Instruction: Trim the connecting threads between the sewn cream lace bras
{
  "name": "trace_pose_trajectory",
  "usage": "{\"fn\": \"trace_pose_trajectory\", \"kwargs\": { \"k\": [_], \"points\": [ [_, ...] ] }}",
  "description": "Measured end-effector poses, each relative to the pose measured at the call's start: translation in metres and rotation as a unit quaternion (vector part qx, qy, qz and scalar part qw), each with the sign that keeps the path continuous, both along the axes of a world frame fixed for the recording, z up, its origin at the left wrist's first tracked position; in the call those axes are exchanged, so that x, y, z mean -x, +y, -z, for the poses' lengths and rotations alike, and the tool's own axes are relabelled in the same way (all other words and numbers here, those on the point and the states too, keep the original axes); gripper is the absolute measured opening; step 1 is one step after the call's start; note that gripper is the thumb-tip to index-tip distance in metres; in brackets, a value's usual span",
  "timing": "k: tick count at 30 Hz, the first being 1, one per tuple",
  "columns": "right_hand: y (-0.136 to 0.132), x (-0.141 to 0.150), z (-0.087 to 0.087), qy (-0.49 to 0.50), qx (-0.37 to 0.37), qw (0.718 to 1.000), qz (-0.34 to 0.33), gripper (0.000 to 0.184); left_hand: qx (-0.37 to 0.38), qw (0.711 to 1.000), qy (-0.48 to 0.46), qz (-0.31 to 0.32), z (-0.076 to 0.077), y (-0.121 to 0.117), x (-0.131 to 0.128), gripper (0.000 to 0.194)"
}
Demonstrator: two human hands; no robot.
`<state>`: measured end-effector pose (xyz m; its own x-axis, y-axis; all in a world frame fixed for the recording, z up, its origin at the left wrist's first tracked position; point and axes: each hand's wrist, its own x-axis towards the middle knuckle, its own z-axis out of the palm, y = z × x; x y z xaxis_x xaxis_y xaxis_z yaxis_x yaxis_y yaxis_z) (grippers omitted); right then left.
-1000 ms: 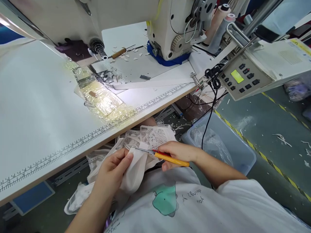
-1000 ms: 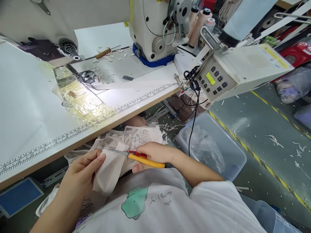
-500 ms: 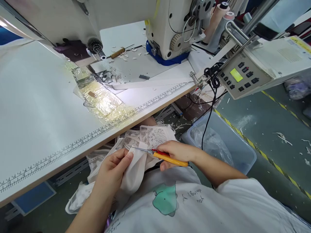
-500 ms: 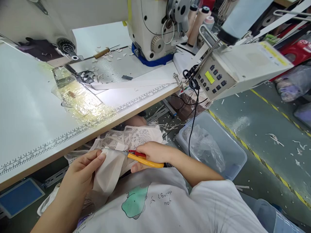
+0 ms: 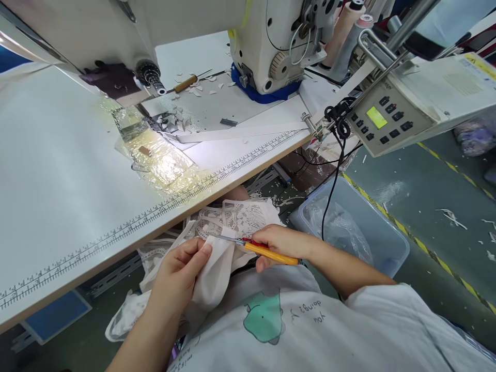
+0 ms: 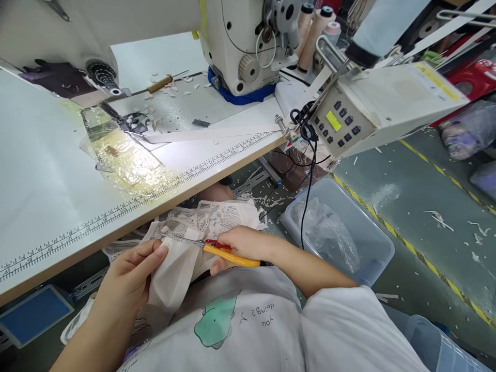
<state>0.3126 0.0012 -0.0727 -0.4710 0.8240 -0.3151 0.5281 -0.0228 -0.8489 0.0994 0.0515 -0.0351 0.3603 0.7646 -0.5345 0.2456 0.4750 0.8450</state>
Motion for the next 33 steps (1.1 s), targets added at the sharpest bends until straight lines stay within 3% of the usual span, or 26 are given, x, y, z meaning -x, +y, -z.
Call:
{"fn": "trace_pose_trajectory", "kwargs": {
  "k": [3, 5, 8, 10, 14, 20, 28, 33],
  "points": [
    [0.001, -0.002, -0.001, 0.018, -0.003, 0.999, 0.035, 0.051, 0.0, 1.0, -0.002, 0.002, -0.002, 0.0, 0.001, 0.04],
    [0.002, -0.004, -0.003, 0.049, -0.021, 0.994, 0.1, 0.056, -0.018, 1.0, -0.003, 0.006, -0.003, -0.001, 0.002, 0.037],
    [0.006, -0.007, -0.012, 0.124, -0.085, 0.97, 0.19, 0.057, -0.09, 0.996, 0.009, 0.017, -0.004, -0.003, 0.004, 0.026],
    [0.009, -0.005, -0.02, 0.163, -0.139, 0.953, 0.215, 0.052, -0.137, 0.99, 0.025, 0.038, -0.006, -0.004, 0.005, 0.022],
    [0.017, 0.009, -0.035, 0.16, -0.179, 0.952, 0.188, 0.038, -0.188, 0.978, 0.045, 0.08, -0.008, -0.003, 0.004, 0.02],
    [0.026, 0.029, -0.037, 0.191, -0.181, 0.952, 0.153, 0.033, -0.189, 0.978, 0.057, 0.072, -0.007, -0.003, 0.005, 0.027],
    [0.023, 0.038, -0.04, 0.203, -0.116, 0.956, 0.179, 0.022, -0.225, 0.966, 0.055, 0.111, -0.007, -0.002, 0.004, 0.024],
    [0.02, 0.043, -0.034, 0.21, -0.112, 0.946, 0.222, 0.021, -0.297, 0.93, 0.119, 0.181, -0.01, -0.002, 0.008, 0.023]
  ]
}}
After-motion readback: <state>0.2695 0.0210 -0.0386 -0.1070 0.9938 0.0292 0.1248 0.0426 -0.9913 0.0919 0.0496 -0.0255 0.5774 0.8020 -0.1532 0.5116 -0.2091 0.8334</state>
